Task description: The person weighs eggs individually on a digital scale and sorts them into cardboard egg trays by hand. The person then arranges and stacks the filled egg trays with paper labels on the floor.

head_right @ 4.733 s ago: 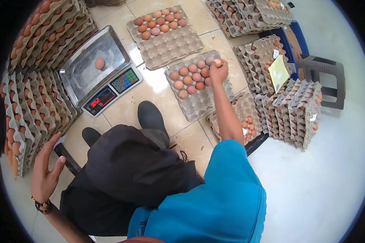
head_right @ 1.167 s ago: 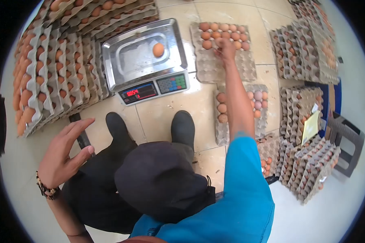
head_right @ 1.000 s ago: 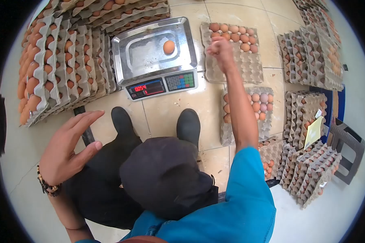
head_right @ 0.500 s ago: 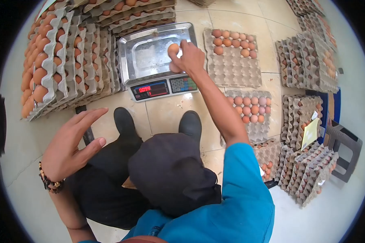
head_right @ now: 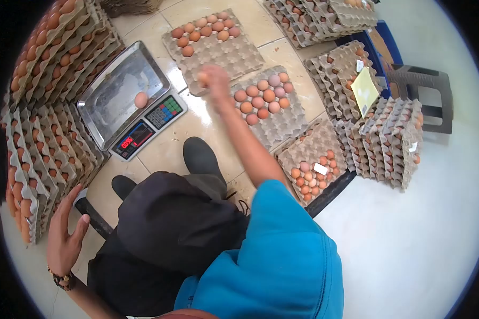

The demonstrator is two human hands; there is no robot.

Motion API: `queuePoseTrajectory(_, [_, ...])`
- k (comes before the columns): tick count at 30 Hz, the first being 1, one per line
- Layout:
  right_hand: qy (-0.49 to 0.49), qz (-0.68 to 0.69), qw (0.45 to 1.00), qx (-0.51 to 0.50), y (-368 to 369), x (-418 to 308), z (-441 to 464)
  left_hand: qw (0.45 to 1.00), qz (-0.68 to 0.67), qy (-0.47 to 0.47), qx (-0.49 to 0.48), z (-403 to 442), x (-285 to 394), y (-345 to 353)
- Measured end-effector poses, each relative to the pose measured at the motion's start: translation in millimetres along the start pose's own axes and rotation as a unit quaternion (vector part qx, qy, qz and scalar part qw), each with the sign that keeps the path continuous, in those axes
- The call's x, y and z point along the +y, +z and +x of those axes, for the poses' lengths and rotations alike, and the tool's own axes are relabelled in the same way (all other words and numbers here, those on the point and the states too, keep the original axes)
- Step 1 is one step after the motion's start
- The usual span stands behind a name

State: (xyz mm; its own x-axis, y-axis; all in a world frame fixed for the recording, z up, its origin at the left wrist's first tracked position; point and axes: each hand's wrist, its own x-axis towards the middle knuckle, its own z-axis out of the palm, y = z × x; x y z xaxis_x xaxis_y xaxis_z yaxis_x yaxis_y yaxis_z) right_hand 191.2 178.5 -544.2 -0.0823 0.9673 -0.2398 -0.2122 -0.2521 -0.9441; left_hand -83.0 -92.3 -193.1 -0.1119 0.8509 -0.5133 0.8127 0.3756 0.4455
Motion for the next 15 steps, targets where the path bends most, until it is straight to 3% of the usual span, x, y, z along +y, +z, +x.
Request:
queuePoseTrajectory(1, [0.019,-0.016,0.998,0.05,-53.5,8.4,5.2,1.0,-0.001,0.007,-0.002,1.1,1.6,0.1])
queuePoseTrajectory(3, [-0.046,-0.226,0.957,0.176,-149.2,13.0,11.7,1.0,-0.002,0.015,-0.005,2.9,5.0,0.0])
queuePoseTrajectory(5, [-0.073,-0.37,0.856,0.354,-227.4,14.8,10.0,1.0,-0.003,0.018,-0.01,5.0,9.1,0.6])
queuePoseTrajectory(6, [-0.138,-0.441,0.765,0.45,-246.8,12.6,8.1,1.0,-0.006,0.018,-0.01,6.9,10.5,1.2])
queuePoseTrajectory(9, [-0.069,-0.525,0.775,0.345,-279.5,-9.0,-1.2,1.0,-0.006,0.007,-0.009,10.7,12.9,-0.1])
queuePoseTrajectory(12, [-0.029,-0.638,0.695,0.329,-258.2,-27.8,16.3,1.0,0.001,-0.012,-0.015,14.3,12.6,-0.6])
queuePoseTrajectory(15, [-0.174,-0.536,0.774,0.288,-220.9,-19.7,76.7,1.0,0.005,-0.017,-0.023,20.1,10.5,0.9])
